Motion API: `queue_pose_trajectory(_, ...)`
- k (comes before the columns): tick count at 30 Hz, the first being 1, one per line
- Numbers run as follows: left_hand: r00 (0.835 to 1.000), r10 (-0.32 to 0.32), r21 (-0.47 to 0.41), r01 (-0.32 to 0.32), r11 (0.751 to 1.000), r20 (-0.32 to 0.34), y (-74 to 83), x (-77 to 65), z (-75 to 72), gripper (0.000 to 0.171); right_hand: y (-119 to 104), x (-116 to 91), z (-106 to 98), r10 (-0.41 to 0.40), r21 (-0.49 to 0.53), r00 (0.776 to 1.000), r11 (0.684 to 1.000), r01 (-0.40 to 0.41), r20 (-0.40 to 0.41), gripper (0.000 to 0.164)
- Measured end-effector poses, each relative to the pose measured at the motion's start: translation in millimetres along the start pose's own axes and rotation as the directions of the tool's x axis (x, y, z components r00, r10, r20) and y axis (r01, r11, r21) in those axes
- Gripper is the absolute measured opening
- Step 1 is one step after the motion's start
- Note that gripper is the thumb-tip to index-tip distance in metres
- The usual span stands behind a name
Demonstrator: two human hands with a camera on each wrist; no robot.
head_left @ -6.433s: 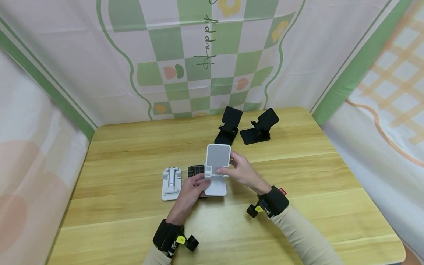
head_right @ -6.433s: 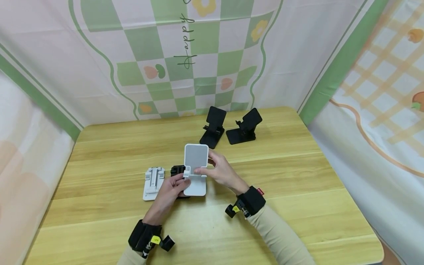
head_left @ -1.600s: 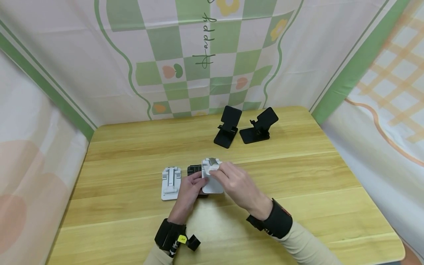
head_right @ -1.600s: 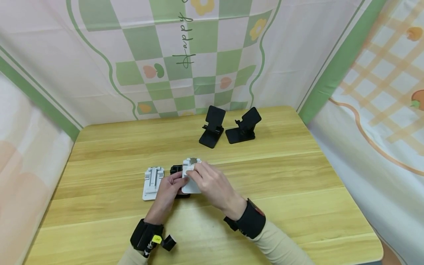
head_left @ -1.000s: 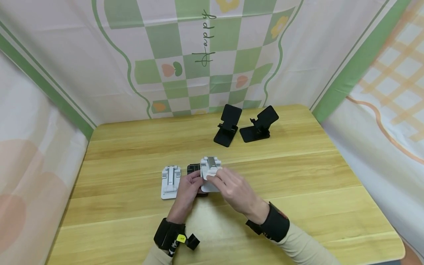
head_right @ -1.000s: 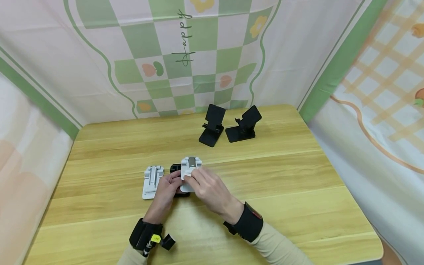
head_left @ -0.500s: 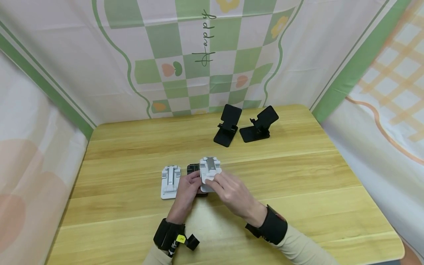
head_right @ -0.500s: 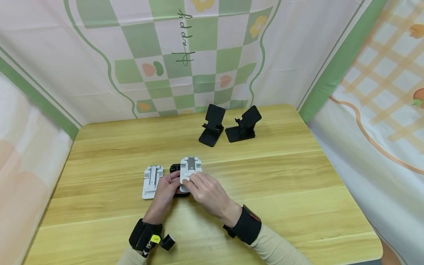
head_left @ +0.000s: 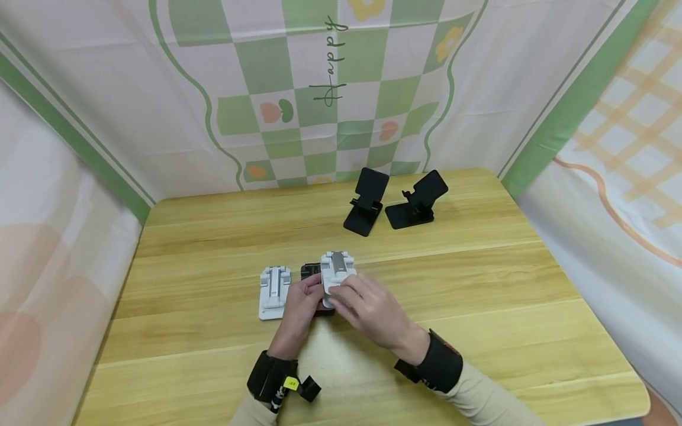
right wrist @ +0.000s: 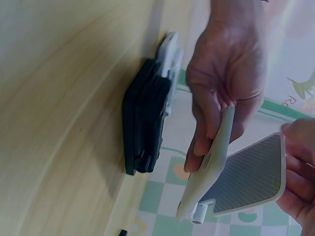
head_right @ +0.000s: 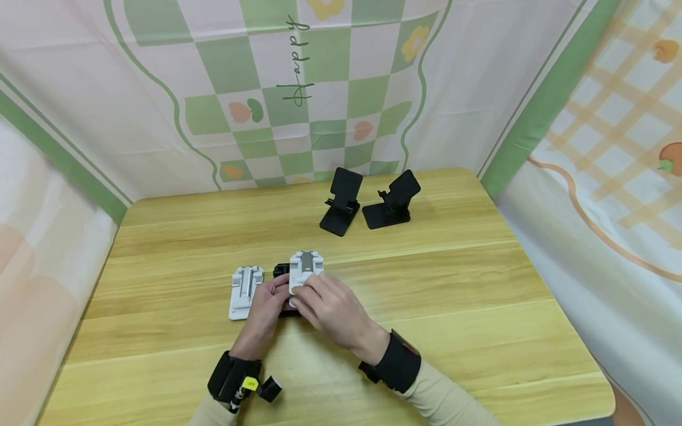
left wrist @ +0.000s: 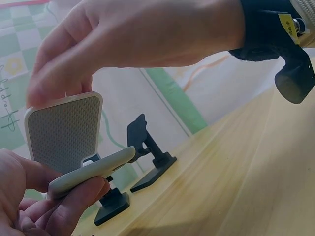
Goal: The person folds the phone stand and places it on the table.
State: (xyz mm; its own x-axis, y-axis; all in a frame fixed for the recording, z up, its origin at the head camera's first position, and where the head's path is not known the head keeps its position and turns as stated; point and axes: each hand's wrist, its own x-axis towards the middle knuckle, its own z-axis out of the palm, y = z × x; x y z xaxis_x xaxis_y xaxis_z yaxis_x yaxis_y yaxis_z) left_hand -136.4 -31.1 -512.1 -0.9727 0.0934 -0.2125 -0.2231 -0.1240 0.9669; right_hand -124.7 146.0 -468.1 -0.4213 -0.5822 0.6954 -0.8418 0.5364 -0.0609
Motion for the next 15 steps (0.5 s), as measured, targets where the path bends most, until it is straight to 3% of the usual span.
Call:
queue_pose_trajectory(4, 1.0, -0.005, 0.024, 0.006, 1.0, -0.018, 0.3, -0.2, 0.4, 0.04, 6.2, 1.6, -0.9, 0.12, 0.173, 0.989, 0.979, -0.104, -0.083, 0.025)
queue_pose_trajectory(6, 0.999, -0.012, 0.042, 0.013, 0.999, -0.03, 1.1, -0.5, 0.5, 0.041, 11.2, 1.3, -0.9, 0.22, 0.25, 0.969, 0.95, -0.187, -0.109, 0.026)
queue_pose_trajectory(8, 0.999, -0.017, 0.057, 0.019, 0.998, -0.037, 1.6, -0.5, 0.5, 0.043, 17.0, 0.4, -0.4, 0.34, 0.329, 0.935, 0.899, -0.29, -0.105, 0.023)
queue_pose_trajectory(11, 1.0, -0.017, 0.052, 0.018, 0.999, -0.025, 2.7, -0.5, 0.7, 0.044, 24.7, -3.5, 0.6, 0.534, 0.43, 0.845, 0.769, -0.473, -0.026, 0.019)
queue_pose_trajectory(15, 1.0, -0.019, 0.036, 0.019, 0.999, -0.009, 3.8, -1.2, 1.3, 0.044, 34.5, -9.7, 4.0, 0.709, 0.51, 0.687, 0.538, -0.671, 0.156, 0.029)
